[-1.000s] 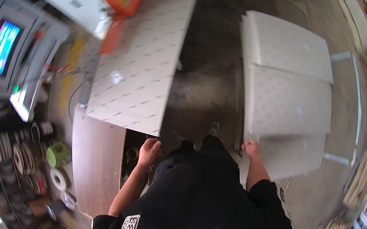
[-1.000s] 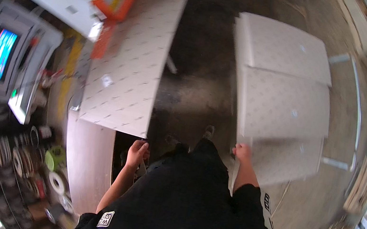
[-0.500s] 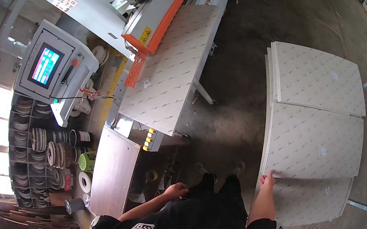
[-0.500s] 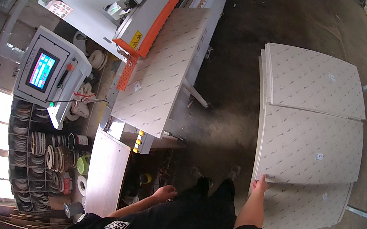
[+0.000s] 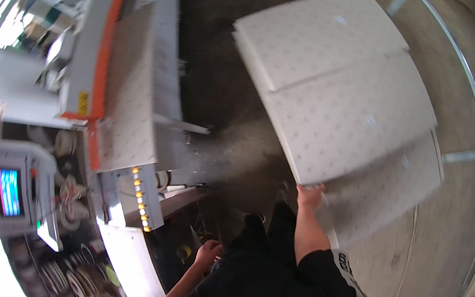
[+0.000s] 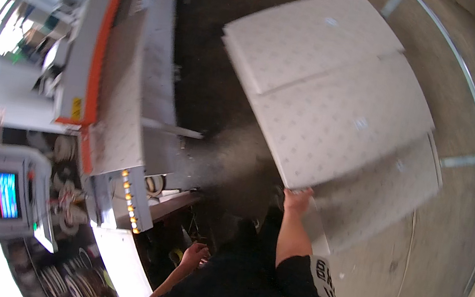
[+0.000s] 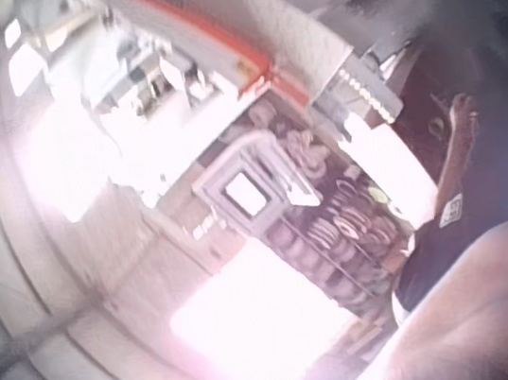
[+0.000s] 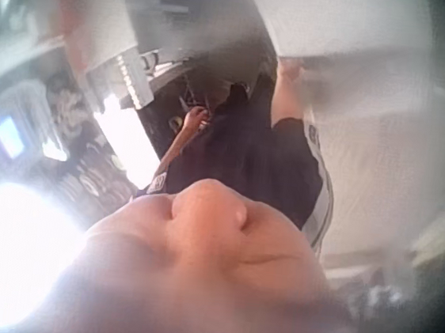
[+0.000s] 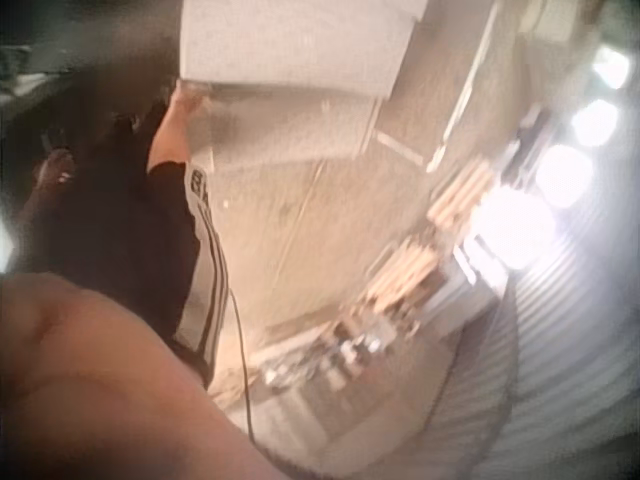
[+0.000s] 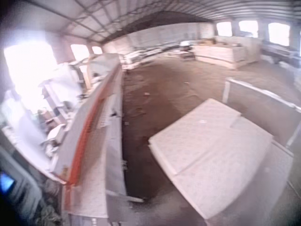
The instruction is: The person picks up flat panels from a stack and feeds them into an industrial edge banding machine.
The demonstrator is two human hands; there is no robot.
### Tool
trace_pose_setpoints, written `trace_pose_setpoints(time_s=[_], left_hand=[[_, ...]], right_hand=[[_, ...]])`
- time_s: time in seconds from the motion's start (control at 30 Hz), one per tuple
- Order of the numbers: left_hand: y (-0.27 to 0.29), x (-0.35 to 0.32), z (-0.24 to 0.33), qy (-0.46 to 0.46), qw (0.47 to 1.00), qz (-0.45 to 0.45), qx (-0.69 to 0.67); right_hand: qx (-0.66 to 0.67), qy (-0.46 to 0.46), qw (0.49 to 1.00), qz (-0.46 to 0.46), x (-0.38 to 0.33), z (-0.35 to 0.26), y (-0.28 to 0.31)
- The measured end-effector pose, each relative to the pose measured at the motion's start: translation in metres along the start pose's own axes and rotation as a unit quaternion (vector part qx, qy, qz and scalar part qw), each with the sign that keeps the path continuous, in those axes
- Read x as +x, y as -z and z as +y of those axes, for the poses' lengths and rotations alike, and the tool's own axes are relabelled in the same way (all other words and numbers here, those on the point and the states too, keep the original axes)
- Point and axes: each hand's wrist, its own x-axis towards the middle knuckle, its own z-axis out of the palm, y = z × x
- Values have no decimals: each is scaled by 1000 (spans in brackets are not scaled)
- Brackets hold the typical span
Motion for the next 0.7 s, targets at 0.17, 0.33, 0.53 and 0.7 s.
trace_pose_setpoints(time_s=[0.17,0.33,0.53,0.7], left_hand=[[10,7,2,34,998,-5,45],[19,20,7,6,997,-26,79],[15,72,46,-11,993,-86,80],[-19,105,125,-79,987,-105,94]], right_hand=[[196,-20,980,-5,5,32,-3],[447,-60,889,-85,28,82,-16],[461,-154,859,-159,43,67,6],[471,-204,828,-225,16,77,6]])
